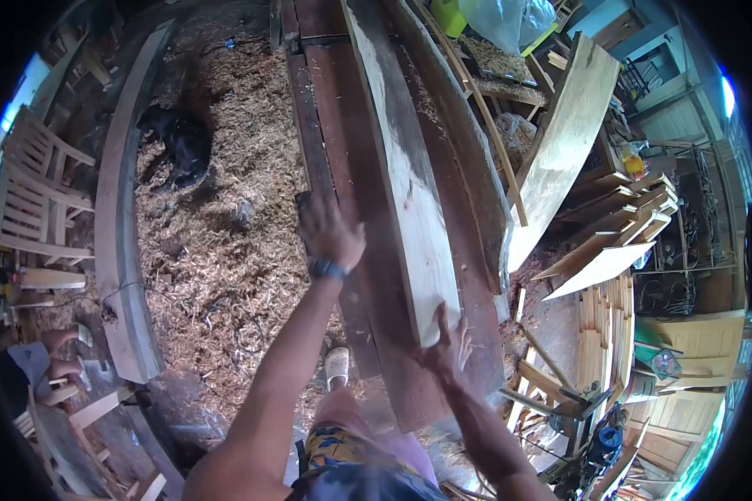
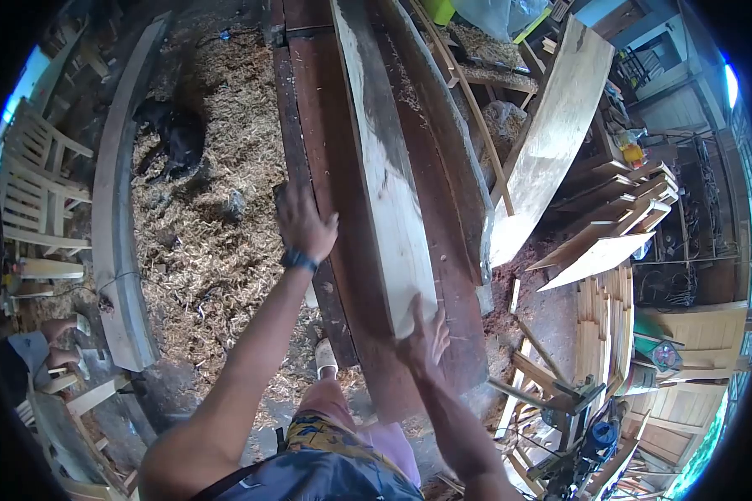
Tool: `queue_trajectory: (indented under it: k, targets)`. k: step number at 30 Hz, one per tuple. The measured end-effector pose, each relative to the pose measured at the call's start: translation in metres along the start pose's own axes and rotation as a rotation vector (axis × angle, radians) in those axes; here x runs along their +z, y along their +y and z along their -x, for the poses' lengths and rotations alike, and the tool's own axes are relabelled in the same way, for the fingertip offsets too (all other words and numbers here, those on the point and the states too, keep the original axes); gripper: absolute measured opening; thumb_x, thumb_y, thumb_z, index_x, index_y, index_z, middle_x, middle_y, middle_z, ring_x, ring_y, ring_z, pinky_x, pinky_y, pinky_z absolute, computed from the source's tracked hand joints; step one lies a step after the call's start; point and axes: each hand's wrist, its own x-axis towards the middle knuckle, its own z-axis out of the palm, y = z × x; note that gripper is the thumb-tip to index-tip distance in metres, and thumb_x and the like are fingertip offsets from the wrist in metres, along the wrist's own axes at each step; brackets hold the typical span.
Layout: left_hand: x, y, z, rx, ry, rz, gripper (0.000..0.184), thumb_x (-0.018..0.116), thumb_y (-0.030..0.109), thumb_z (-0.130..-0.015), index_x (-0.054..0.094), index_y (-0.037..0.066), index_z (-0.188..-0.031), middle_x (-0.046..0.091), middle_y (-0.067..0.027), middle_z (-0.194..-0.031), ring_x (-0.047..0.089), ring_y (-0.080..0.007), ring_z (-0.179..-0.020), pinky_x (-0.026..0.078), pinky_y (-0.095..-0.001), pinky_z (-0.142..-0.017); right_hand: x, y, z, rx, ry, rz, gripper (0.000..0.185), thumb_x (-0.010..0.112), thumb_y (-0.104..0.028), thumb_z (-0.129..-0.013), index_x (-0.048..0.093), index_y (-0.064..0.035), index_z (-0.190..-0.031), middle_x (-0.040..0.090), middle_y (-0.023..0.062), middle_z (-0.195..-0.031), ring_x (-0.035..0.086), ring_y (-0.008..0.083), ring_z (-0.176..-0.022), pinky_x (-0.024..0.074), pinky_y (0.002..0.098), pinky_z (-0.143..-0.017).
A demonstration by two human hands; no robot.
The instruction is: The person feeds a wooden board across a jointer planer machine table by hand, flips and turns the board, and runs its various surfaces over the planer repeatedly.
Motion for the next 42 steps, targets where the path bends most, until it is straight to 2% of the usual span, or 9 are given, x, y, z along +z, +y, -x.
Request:
queue_trajectory:
  k: [4, 10, 15, 18, 22, 27, 36, 40, 42]
  targets:
    - [0.031, -0.061, 0.067, -0.110, -0.006, 0.349, 0.088, 0.069, 0.042, -0.094, 0.025, 0.011, -0.163, 0.015, -0.0316, -0.167, 0.024, -0.0544, -0.151, 0.027, -0.0639, -0.121, -0.032, -0.056, -0.068, -0.007, 0.023, -0.019, 0.118, 0.089, -0.042, -0.067, 0.023, -0.0401, -0.164, 0.024, 0.0317, -0.162, 0.038, 0.0577, -0.139, 0.0343, 0.0664, -0.112]
    - [0.042, -0.025, 0.062, -0.412, 0.013, 0.350, 0.086, 0.062, 0.038, -0.098, 0.015, 0.015, -0.166, 0.012, -0.0421, -0.162, 0.018, -0.0572, -0.151, 0.021, -0.0624, -0.123, -0.064, -0.153, -0.187, 0.021, -0.033, 0.049, 0.118, 0.089, -0.044, -0.068, 0.019, -0.0461, -0.164, 0.025, 0.0257, -0.165, 0.037, 0.0509, -0.145, 0.0374, 0.0607, -0.112]
    - [0.052, -0.028, 0.065, -0.327, 0.105, 0.285, 0.086, 0.063, 0.038, -0.097, 0.017, 0.013, -0.165, 0.019, -0.0426, -0.158, 0.022, -0.0588, -0.148, 0.020, -0.0617, -0.123, -0.095, -0.226, -0.278, -0.008, -0.014, 0.055, 0.120, 0.089, -0.044, -0.069, 0.015, -0.0486, -0.164, 0.028, 0.0229, -0.164, 0.042, 0.0472, -0.143, 0.0424, 0.0577, -0.110]
    - [0.041, -0.022, 0.061, -0.382, 0.035, 0.312, 0.085, 0.062, 0.038, -0.097, 0.017, 0.010, -0.164, 0.020, -0.0438, -0.157, 0.023, -0.0591, -0.147, 0.021, -0.0627, -0.123, -0.112, -0.269, -0.324, -0.048, 0.013, 0.049, 0.116, 0.087, -0.043, -0.071, 0.016, -0.0481, -0.163, 0.031, 0.0218, -0.164, 0.043, 0.0466, -0.144, 0.0441, 0.0572, -0.109]
    - [0.043, -0.021, 0.060, -0.388, 0.028, 0.272, 0.084, 0.062, 0.036, -0.097, 0.019, 0.006, -0.163, 0.020, -0.0451, -0.156, 0.022, -0.0598, -0.147, 0.022, -0.0655, -0.121, -0.120, -0.321, -0.381, -0.098, 0.014, 0.092, 0.115, 0.086, -0.054, -0.070, 0.016, -0.0436, -0.162, 0.033, 0.0239, -0.159, 0.046, 0.0460, -0.139, 0.0437, 0.0569, -0.108]
    - [0.052, -0.026, 0.063, -0.313, 0.147, 0.211, 0.086, 0.064, 0.036, -0.097, 0.016, 0.014, -0.164, 0.023, -0.0419, -0.155, 0.033, -0.0592, -0.141, 0.032, -0.0652, -0.115, -0.105, -0.351, -0.384, -0.116, 0.052, -0.041, 0.127, 0.087, -0.059, -0.068, 0.011, -0.0281, -0.165, 0.020, 0.0256, -0.165, 0.035, 0.0503, -0.147, 0.0416, 0.0606, -0.111]
    - [0.047, -0.022, 0.061, -0.378, 0.093, 0.207, 0.087, 0.065, 0.038, -0.097, 0.016, 0.017, -0.165, 0.023, -0.0386, -0.156, 0.035, -0.0573, -0.141, 0.034, -0.0645, -0.114, -0.104, -0.353, -0.357, -0.081, 0.070, -0.005, 0.118, 0.086, -0.048, -0.071, 0.014, -0.0404, -0.164, 0.025, 0.0237, -0.163, 0.041, 0.0467, -0.143, 0.0418, 0.0561, -0.110]
    - [0.049, -0.023, 0.062, -0.385, 0.072, 0.212, 0.084, 0.061, 0.039, -0.100, 0.014, 0.017, -0.165, 0.023, -0.0394, -0.156, 0.034, -0.0565, -0.142, 0.034, -0.0633, -0.115, -0.091, -0.328, -0.330, -0.082, 0.087, 0.010, 0.115, 0.085, -0.048, -0.073, 0.016, -0.0384, -0.164, 0.026, 0.0264, -0.161, 0.040, 0.0485, -0.142, 0.0398, 0.0571, -0.110]
    - [0.047, -0.023, 0.060, -0.388, 0.056, 0.299, 0.086, 0.064, 0.037, -0.096, 0.018, 0.011, -0.164, 0.023, -0.0419, -0.155, 0.027, -0.0584, -0.144, 0.026, -0.0640, -0.119, -0.089, -0.309, -0.308, -0.086, 0.083, 0.010, 0.113, 0.085, -0.046, -0.074, 0.017, -0.0370, -0.164, 0.026, 0.0282, -0.161, 0.040, 0.0495, -0.142, 0.0388, 0.0579, -0.110]
